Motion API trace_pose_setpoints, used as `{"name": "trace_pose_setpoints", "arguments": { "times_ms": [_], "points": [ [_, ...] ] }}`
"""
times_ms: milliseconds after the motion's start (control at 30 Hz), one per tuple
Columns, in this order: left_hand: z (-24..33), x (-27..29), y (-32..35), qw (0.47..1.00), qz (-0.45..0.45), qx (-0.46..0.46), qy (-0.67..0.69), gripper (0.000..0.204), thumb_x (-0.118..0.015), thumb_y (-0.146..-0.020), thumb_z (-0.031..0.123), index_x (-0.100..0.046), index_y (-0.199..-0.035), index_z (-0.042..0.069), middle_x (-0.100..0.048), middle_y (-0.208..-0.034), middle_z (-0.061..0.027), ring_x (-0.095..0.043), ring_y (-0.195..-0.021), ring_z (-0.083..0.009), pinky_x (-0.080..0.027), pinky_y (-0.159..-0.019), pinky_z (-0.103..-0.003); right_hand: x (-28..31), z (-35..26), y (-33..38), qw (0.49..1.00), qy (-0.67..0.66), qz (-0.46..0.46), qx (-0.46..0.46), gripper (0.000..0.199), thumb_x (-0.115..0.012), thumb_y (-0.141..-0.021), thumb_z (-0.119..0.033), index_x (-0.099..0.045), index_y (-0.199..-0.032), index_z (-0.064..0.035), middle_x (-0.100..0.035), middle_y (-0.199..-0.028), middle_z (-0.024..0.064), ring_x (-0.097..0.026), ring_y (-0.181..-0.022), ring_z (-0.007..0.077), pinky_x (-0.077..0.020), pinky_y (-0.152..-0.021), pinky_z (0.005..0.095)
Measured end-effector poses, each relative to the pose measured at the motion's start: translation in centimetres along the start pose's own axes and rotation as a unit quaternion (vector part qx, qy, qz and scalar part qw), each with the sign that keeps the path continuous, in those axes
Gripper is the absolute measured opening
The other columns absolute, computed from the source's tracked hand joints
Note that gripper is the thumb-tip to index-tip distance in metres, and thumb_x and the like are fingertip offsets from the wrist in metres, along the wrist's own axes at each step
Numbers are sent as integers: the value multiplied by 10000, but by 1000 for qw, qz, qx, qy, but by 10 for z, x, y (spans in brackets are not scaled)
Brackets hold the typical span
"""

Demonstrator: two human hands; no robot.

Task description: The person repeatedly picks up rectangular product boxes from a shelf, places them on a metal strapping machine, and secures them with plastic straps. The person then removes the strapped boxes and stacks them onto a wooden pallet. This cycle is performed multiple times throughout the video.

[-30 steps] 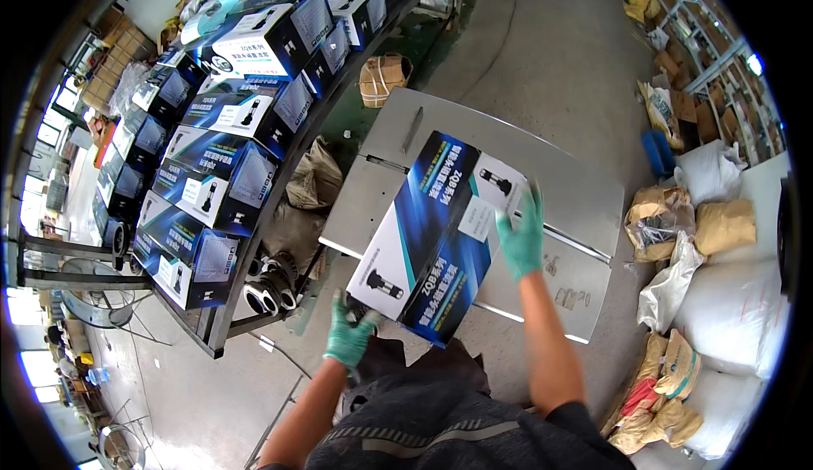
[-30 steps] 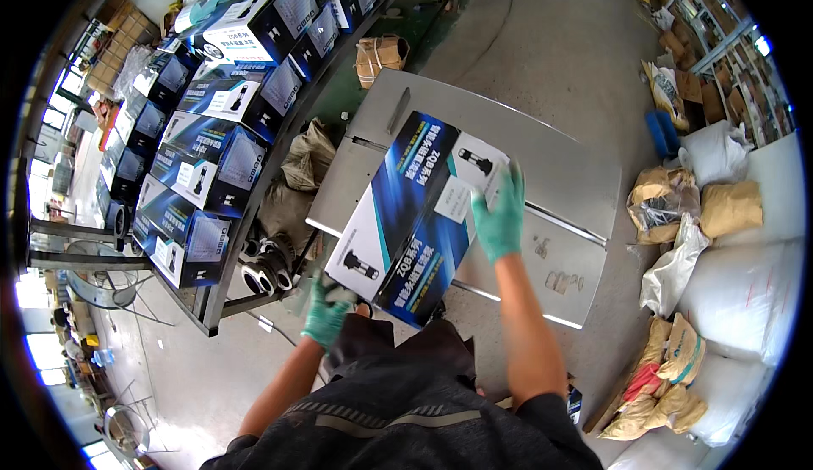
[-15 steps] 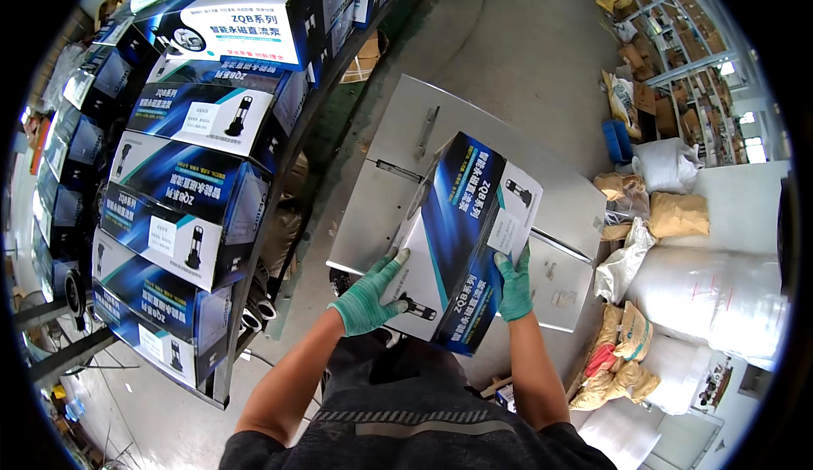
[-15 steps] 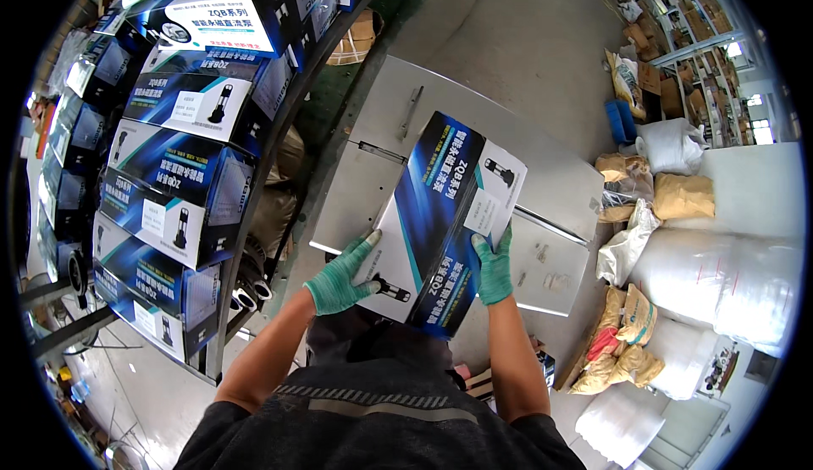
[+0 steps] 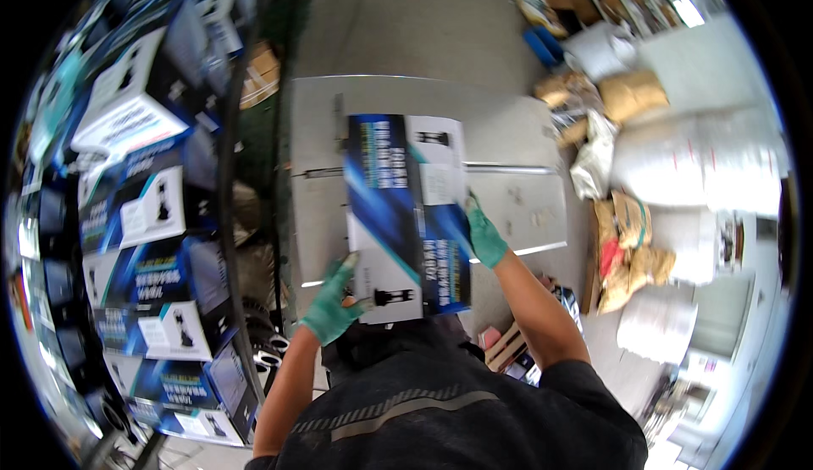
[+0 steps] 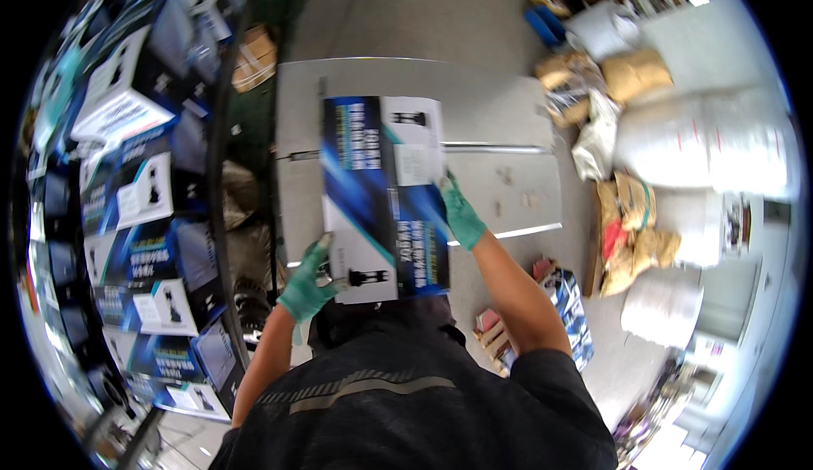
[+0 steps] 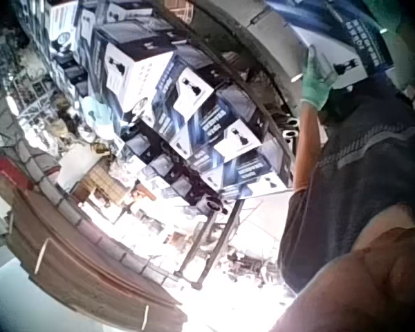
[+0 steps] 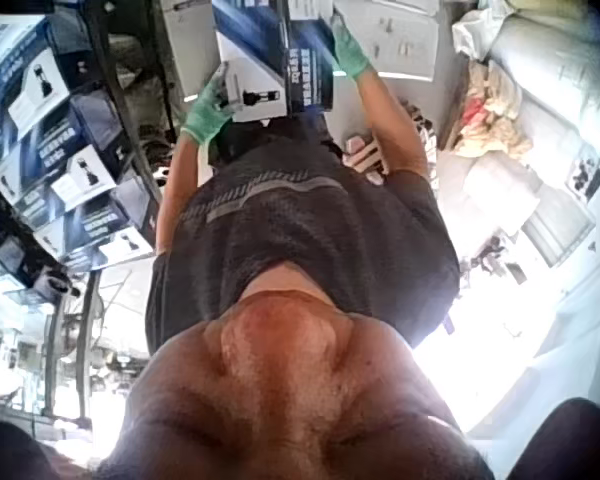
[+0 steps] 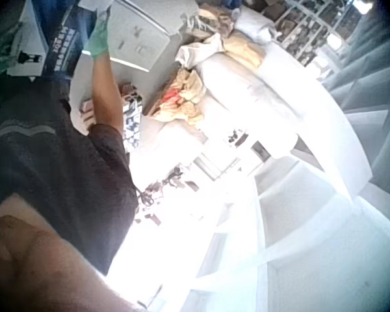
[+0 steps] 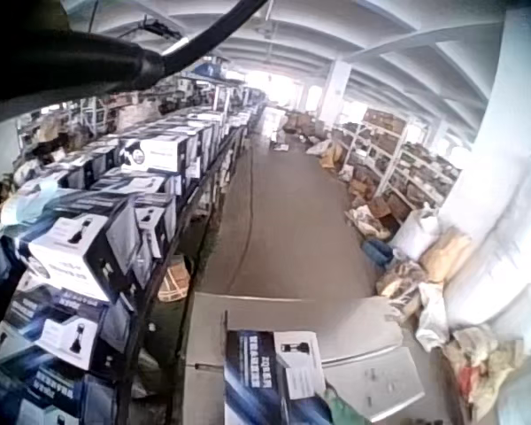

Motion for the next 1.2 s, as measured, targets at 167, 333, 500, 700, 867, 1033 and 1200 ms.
{"name": "trace_pose_setpoints", "arguments": {
  "times_ms": [167, 333, 500, 700, 867, 1033, 1200],
  "points": [
    [27, -8, -4, 979, 36, -31, -200, 976, -831, -780, 19, -316, -1603, 125, -315, -1615, -189, -399, -1447, -355, -363, -1195, -405, 120, 46, -33, 955, 281, 93, -24, 375, -598, -1022, -268, -635, -1322, -45, -637, -1383, 154, -633, -1221, 268, -509, -1032, 358],
    [45, -33, 2, 939, 155, -8, -306, 817, -765, -797, 26, -432, -1538, 104, -293, -1625, -213, -356, -1470, -429, -363, -1193, -444, 248, 49, -64, 894, 402, 187, -66, 427, -657, -928, -248, -641, -1312, -62, -602, -1375, 233, -587, -1262, 394, -486, -1067, 448],
    [71, -91, -13, 847, 159, -25, -507, 742, -738, -810, 102, -481, -1506, 113, -292, -1656, -181, -215, -1525, -492, -284, -1211, -571, 389, 111, -81, 822, 422, 306, -229, 625, -595, -949, -419, -480, -1479, -107, -564, -1409, 252, -548, -1323, 400, -460, -1104, 475],
    [74, -110, -19, 856, 161, 39, -489, 743, -724, -802, 11, -470, -1498, 69, -255, -1679, -198, -134, -1553, -491, -243, -1245, -537, 454, 183, -122, 879, 263, 291, -273, 674, -406, -1031, -539, -385, -1560, -122, -523, -1486, 264, -498, -1371, 454, -399, -1149, 510],
    [77, -111, -26, 849, 135, 53, -507, 716, -642, -863, -32, -433, -1538, 84, -236, -1693, -179, -126, -1572, -445, -427, -1136, -425, 504, 241, -175, 908, 231, 289, -196, 572, -422, -1022, -498, -591, -1393, -96, -596, -1409, 240, -552, -1309, 423, -428, -1105, 477],
    [79, -114, -30, 875, 142, 90, -454, 723, -683, -846, -10, -442, -1523, 67, -221, -1694, -192, -131, -1565, -460, -359, -1185, -490, 528, 242, -147, 873, 152, 422, -191, 458, -568, -965, -426, -719, -1229, -84, -724, -1182, 195, -695, -1065, 351, -526, -930, 449],
    [139, -132, -51, 763, 161, -59, -623, 367, -705, -872, 113, -677, -1236, 79, -629, -1377, -179, -529, -1357, -388, -357, -1161, -518, 451, 26, -46, 809, -282, 500, 127, 332, -700, -928, -80, -718, -1257, -38, -740, -1074, 63, -704, -950, 137, -584, -751, 282]
  ]
}}
Point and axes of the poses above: each hand's wrist, its own y-axis away from the middle knuckle, its own x-axis out of the back of the hand, z = x × y, the point moved 6 cm from there along -y, towards the middle knuckle
